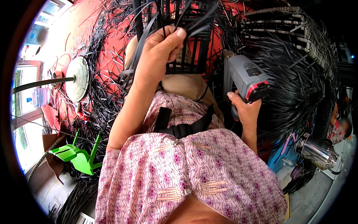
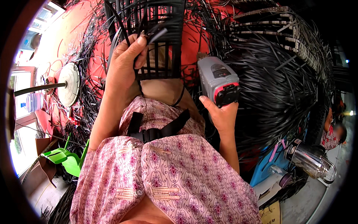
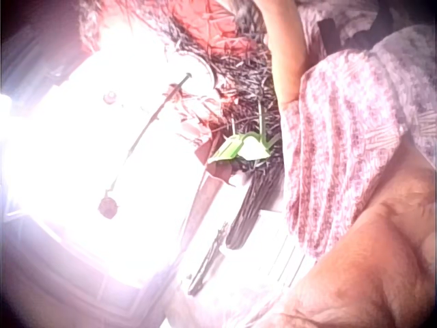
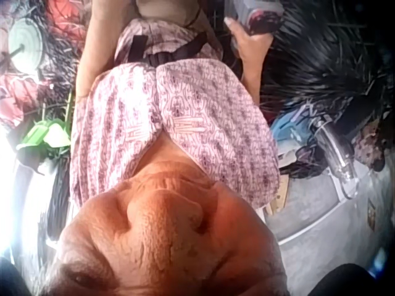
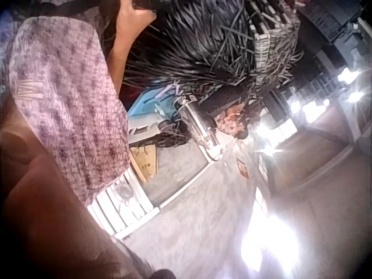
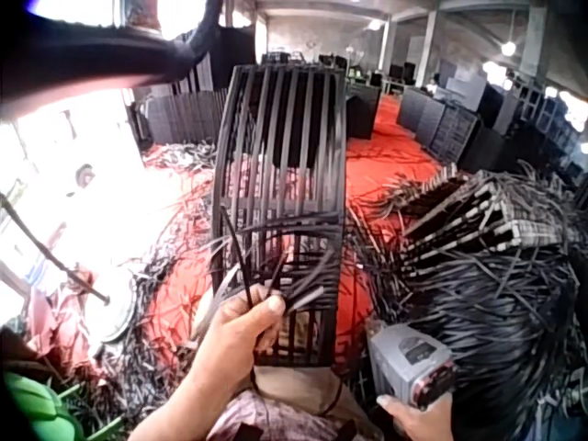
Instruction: The person uses a handheld power cutter to repeatedly cut black cables held in their left hand. They work through a bundle of cables, cutting them into shorter segments and discarding the pieces.
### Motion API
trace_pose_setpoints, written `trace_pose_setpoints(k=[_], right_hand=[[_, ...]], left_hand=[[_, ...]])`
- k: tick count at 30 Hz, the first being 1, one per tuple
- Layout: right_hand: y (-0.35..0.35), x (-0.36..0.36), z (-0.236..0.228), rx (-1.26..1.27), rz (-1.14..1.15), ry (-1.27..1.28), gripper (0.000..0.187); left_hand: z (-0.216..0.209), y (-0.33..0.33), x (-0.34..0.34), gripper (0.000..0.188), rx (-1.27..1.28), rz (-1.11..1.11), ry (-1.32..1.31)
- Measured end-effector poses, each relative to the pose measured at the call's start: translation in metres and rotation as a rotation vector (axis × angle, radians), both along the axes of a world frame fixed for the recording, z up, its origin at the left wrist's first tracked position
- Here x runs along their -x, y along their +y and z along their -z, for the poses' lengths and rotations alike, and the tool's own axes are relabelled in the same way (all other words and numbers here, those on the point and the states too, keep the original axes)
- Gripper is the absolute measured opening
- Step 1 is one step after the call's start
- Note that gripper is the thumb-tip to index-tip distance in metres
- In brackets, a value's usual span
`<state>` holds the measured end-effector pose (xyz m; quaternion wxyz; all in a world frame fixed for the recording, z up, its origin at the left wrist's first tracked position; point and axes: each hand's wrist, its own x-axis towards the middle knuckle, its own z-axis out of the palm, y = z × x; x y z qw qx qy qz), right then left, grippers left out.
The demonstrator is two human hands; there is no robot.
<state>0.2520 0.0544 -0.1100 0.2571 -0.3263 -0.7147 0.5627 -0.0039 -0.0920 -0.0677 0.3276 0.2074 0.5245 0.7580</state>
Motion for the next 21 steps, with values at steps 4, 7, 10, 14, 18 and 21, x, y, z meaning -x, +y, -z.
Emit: trace_pose_setpoints(k=[4, 7, 10, 14, 18, 21], right_hand=[[-0.002, 0.002, -0.002, 0.028, 0.012, 0.018, 0.025], [0.0, 0.001, -0.001, 0.028, 0.002, 0.029, 0.025], [0.001, -0.002, 0.001, 0.005, 0.006, 0.006, 0.025], [0.001, -0.003, -0.003, 0.1, 0.013, -0.016, 0.038], [0.003, -0.003, -0.001, 0.115, 0.01, -0.001, 0.042], [0.002, 0.001, -0.001, 0.052, 0.006, 0.017, 0.039]], left_hand=[[-0.011, 0.005, -0.01, 0.02, 0.218, -0.049, 0.195], [-0.004, 0.009, -0.011, 0.021, 0.254, -0.062, 0.329], [0.005, 0.014, -0.011, 0.02, 0.249, -0.093, 0.352], [0.015, 0.02, -0.012, 0.018, 0.225, -0.127, 0.389], [0.019, 0.021, -0.012, 0.016, 0.216, -0.044, 0.445], [0.017, 0.024, -0.012, 0.017, 0.298, -0.052, 0.454]])
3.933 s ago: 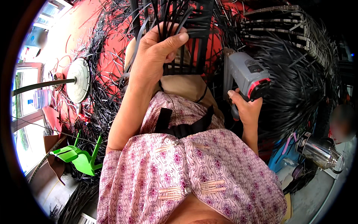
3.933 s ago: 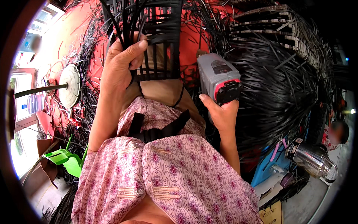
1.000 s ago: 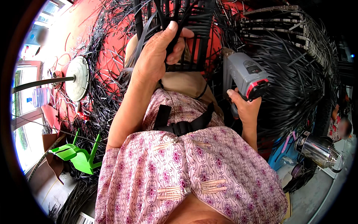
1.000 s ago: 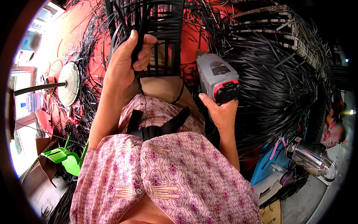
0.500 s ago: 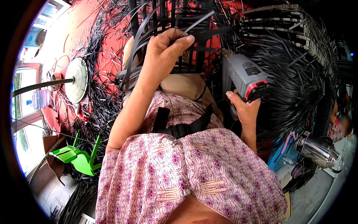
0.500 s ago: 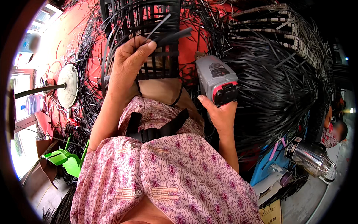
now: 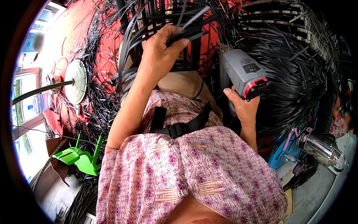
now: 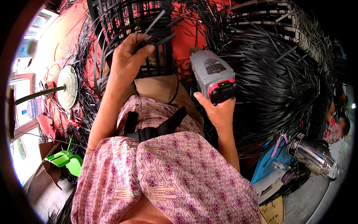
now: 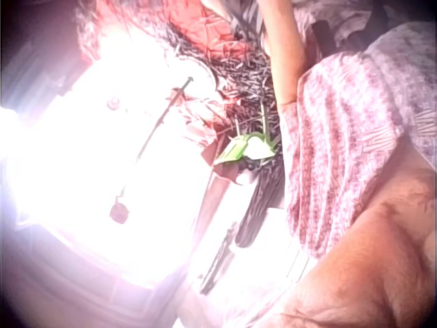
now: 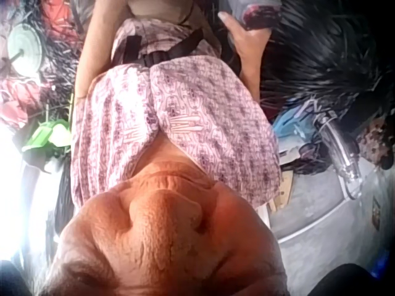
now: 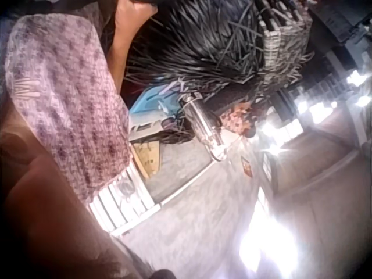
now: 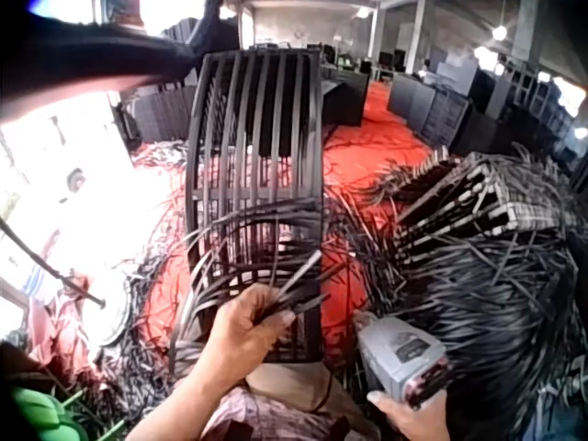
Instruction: The person uses a handheld power cutter to repeatedly cut black cables held in their left hand. They work through a bundle of cables, cutting them into shorter segments and discarding the pieces.
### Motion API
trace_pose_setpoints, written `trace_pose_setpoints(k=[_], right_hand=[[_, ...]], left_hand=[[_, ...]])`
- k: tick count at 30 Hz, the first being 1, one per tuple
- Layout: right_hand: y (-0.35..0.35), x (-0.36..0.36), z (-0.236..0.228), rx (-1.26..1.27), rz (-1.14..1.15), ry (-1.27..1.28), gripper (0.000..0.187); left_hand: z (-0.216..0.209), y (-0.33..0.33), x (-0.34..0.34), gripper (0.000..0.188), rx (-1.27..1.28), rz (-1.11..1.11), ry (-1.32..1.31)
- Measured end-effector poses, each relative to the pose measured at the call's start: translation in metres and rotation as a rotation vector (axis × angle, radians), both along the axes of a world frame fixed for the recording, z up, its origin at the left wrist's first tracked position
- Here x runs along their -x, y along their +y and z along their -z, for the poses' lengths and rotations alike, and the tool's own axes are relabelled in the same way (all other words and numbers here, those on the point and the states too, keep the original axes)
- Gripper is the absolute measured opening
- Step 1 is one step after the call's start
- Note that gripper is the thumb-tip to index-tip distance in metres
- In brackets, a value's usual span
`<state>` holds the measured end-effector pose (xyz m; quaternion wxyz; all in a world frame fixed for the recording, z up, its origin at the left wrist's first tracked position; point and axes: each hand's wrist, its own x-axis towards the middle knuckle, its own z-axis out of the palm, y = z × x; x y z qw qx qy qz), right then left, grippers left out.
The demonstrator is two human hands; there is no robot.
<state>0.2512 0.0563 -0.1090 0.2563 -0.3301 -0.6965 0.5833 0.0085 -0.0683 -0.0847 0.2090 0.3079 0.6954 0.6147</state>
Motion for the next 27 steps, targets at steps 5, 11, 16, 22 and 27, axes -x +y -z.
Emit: trace_pose_setpoints(k=[5, 11, 16, 22, 27], right_hand=[[0.001, 0.003, -0.001, -0.107, -0.08, -0.006, 0.04], [-0.001, 0.011, -0.007, -0.318, -0.106, 0.012, 0.03], [0.002, 0.012, -0.007, -0.439, -0.187, -0.011, 0.03], [0.001, 0.012, 0.004, -0.212, -0.214, 0.038, 0.032], [0.003, 0.018, 0.0, -0.38, -0.239, -0.058, 0.028]], left_hand=[[-0.005, 0.006, -0.005, 0.02, 0.033, -0.073, 0.101], [0.001, 0.006, -0.004, 0.028, 0.124, -0.117, 0.329], [0.003, 0.005, 0.002, 0.032, 0.147, -0.131, 0.416], [0.002, 0.008, 0.0, 0.032, 0.179, -0.151, 0.473], [0.004, 0.007, 0.002, 0.032, 0.183, -0.154, 0.493]])
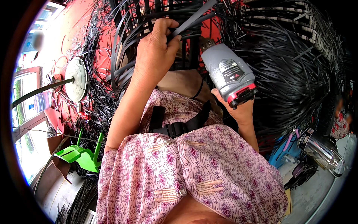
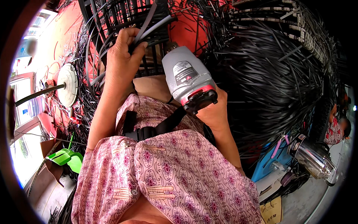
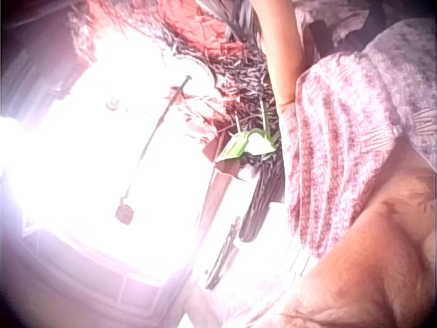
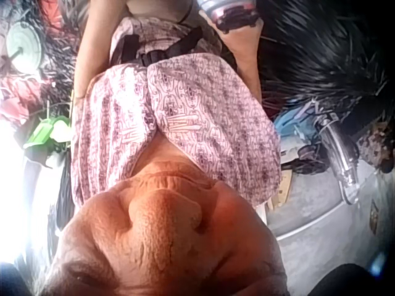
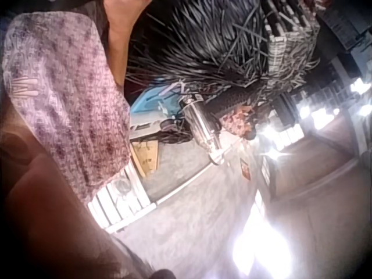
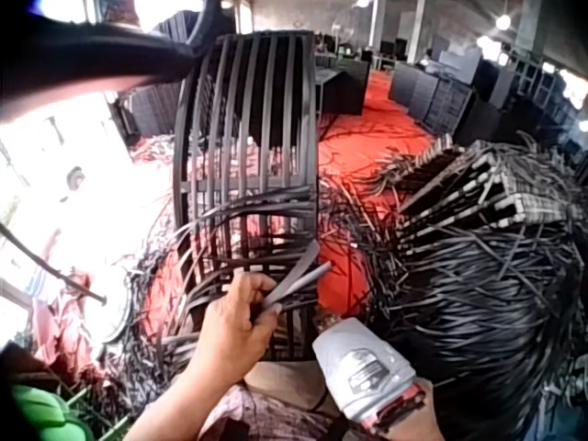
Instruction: The person uses a handheld power cutter to repeatedly cut black cables held in their left hand. They work through a bundle of cables, cutting them into shorter segments and discarding the pieces.
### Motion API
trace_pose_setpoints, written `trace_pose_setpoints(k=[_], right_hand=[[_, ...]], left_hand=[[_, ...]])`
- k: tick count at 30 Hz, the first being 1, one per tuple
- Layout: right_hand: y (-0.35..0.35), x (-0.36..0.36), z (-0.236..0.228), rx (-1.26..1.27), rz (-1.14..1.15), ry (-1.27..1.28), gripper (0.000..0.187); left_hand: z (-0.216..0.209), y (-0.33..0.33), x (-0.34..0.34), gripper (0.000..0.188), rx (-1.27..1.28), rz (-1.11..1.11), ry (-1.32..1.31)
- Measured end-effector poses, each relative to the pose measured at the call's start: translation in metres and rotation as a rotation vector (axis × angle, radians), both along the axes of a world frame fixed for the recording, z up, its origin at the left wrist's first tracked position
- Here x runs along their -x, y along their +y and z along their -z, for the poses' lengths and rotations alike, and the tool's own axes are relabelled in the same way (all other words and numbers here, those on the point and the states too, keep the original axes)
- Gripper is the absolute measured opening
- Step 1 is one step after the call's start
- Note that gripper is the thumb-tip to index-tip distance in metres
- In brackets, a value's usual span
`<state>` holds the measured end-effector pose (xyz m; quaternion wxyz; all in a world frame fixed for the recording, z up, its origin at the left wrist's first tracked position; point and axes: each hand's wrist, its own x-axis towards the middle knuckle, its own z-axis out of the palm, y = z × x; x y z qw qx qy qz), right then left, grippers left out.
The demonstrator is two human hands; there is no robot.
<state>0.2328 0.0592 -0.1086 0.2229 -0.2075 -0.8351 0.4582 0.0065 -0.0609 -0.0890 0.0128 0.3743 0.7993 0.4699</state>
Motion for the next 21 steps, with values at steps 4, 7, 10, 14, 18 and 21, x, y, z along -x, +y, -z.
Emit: trace_pose_setpoints(k=[4, 7, 10, 14, 18, 21], right_hand=[[-0.0007, 0.0024, 0.0007, 0.092, 0.018, -0.01, 0.03], [-0.0016, 0.0049, -0.0016, 0.077, 0.023, -0.006, 0.03], [-0.0017, 0.006, -0.0036, 0.038, 0.023, -0.019, 0.031], [-0.0012, 0.0048, -0.002, 0.053, 0.023, -0.034, 0.031], [-0.0031, 0.0062, -0.0032, 0.119, 0.049, -0.008, 0.03], [-0.0033, 0.0077, -0.0057, 0.056, 0.034, -0.031, 0.031]], left_hand=[[-0.0016, 0.0, -0.0003, 0.031, 0.017, 0.0, 0.029], [0.0005, -0.0005, 0.0009, 0.031, 0.005, -0.001, 0.077], [-0.0006, -0.0002, 0.0013, 0.031, 0.011, 0.003, 0.057], [0.0002, 0.0007, 0.0016, 0.031, 0.0, 0.002, 0.063], [-0.0016, 0.0011, 0.0009, 0.031, -0.004, 0.006, 0.065], [-0.004, 0.0003, 0.0, 0.031, 0.007, 0.012, 0.084]])
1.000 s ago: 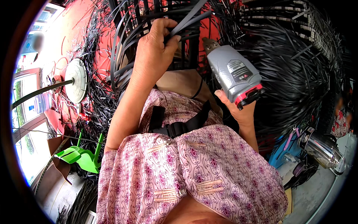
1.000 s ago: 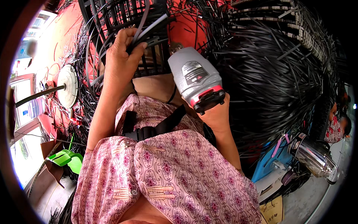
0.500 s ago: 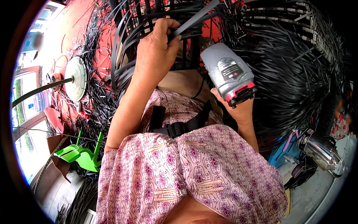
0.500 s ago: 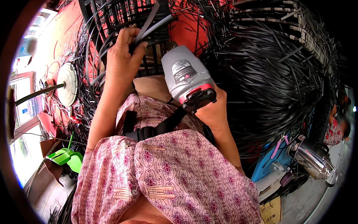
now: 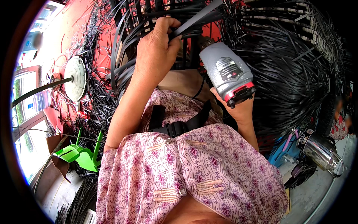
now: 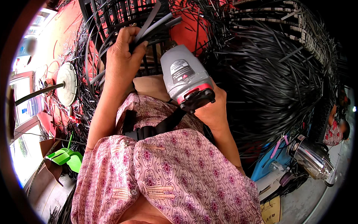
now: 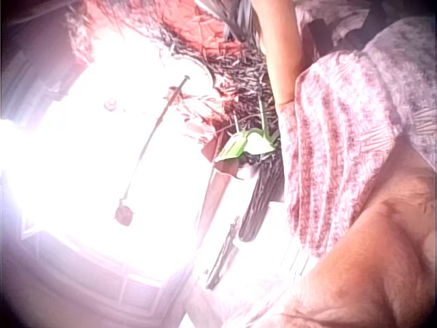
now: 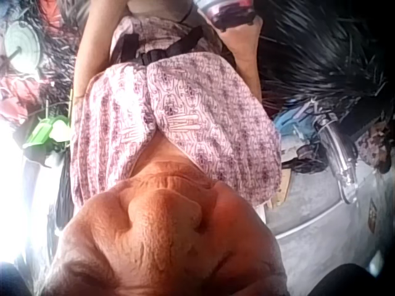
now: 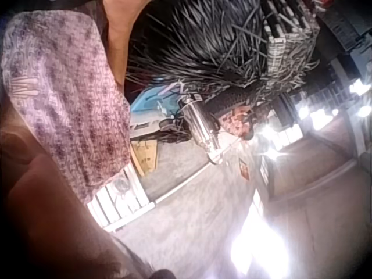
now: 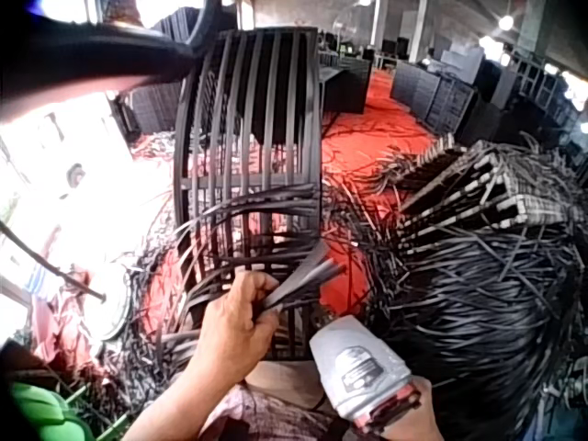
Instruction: The person uses a handheld power cutter to repeatedly cut black cables held in their left hand. They work through a bundle of cables, cutting them into shorter segments and discarding the pieces.
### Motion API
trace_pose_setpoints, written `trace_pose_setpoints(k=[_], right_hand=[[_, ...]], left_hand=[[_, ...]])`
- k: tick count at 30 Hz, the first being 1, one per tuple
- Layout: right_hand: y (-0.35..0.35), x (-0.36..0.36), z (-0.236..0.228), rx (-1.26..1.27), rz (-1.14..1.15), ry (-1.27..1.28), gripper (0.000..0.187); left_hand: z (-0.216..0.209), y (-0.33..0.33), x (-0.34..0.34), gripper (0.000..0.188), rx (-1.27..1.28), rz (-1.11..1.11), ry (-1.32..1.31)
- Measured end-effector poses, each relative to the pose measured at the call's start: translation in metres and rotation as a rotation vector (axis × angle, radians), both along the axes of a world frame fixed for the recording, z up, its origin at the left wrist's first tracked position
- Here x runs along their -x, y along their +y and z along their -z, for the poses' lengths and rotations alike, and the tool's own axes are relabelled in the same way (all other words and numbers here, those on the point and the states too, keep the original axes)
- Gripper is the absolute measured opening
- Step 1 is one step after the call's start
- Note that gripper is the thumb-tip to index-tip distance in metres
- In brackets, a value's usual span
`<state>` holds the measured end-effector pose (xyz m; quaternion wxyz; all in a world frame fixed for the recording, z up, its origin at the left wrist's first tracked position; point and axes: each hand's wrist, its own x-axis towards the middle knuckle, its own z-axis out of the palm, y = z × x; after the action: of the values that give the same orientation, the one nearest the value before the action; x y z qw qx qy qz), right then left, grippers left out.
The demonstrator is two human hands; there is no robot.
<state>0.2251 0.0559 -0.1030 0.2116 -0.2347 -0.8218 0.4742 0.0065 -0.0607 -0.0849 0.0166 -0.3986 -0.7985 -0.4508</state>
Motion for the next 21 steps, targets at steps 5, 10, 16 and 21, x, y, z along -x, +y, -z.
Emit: trace_pose_setpoints(k=[5, 10, 16, 21], right_hand=[[-0.001, 0.002, -0.004, 0.009, 0.001, -0.001, 0.032], [-0.003, 0.003, -0.006, 0.067, 0.018, 0.01, 0.032], [-0.009, 0.004, -0.002, -0.049, 0.011, 0.015, 0.033], [-0.007, 0.008, 0.008, -0.176, 0.073, 0.121, 0.023]], left_hand=[[-0.003, 0.0, 0.002, 0.031, 0.041, 0.016, 0.056], [-0.001, 0.0, 0.004, 0.032, 0.054, 0.024, 0.061], [0.0, 0.001, 0.006, 0.032, 0.052, 0.032, 0.08], [-0.003, 0.001, 0.007, 0.027, 0.036, 0.043, -0.039]])
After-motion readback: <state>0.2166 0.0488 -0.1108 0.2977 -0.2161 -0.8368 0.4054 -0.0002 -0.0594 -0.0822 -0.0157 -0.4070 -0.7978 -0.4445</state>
